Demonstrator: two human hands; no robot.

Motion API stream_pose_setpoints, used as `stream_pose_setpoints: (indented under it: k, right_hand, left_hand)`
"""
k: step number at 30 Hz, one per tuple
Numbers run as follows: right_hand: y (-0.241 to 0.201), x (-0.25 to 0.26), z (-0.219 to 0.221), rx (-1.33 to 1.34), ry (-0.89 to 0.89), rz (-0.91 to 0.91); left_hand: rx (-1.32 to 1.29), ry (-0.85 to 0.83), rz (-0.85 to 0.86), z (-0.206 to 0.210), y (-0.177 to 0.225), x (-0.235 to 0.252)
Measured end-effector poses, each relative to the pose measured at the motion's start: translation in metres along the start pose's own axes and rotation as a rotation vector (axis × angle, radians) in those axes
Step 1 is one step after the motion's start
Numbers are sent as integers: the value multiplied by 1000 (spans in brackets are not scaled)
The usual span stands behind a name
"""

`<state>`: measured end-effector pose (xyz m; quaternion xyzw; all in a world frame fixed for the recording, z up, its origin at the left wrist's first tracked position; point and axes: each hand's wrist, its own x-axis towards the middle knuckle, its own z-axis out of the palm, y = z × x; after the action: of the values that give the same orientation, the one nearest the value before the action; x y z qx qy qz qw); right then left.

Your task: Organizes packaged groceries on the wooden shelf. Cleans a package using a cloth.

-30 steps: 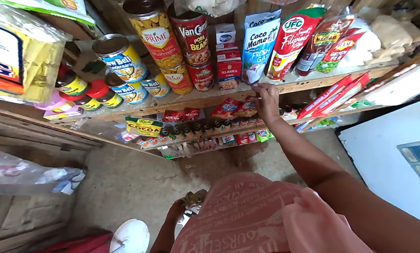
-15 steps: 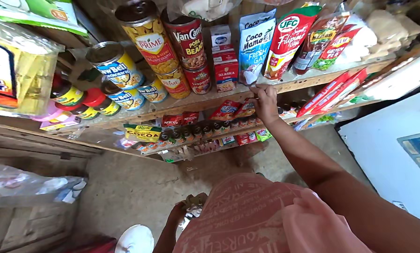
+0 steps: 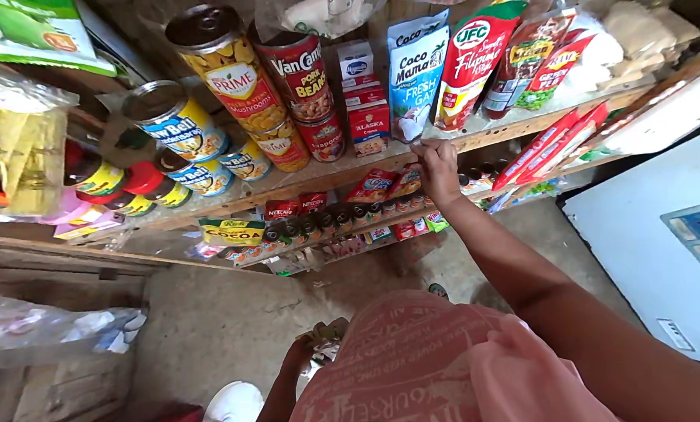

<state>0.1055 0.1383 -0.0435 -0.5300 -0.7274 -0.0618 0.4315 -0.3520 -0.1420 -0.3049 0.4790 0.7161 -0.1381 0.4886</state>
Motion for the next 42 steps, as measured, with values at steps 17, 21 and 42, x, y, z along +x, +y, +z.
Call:
stream_pose_setpoints:
  k: [17, 21, 42]
  right_hand:
    - [-13, 0, 4, -89, 41, 65]
    - [-12, -1, 7, -98, 44, 74]
    - [-24, 7, -13, -124, -153, 214]
  left_hand:
    - [17, -34, -6, -14, 4, 6]
    - [23, -27, -6, -15, 2, 9]
    - [127, -16, 98, -18, 33, -49]
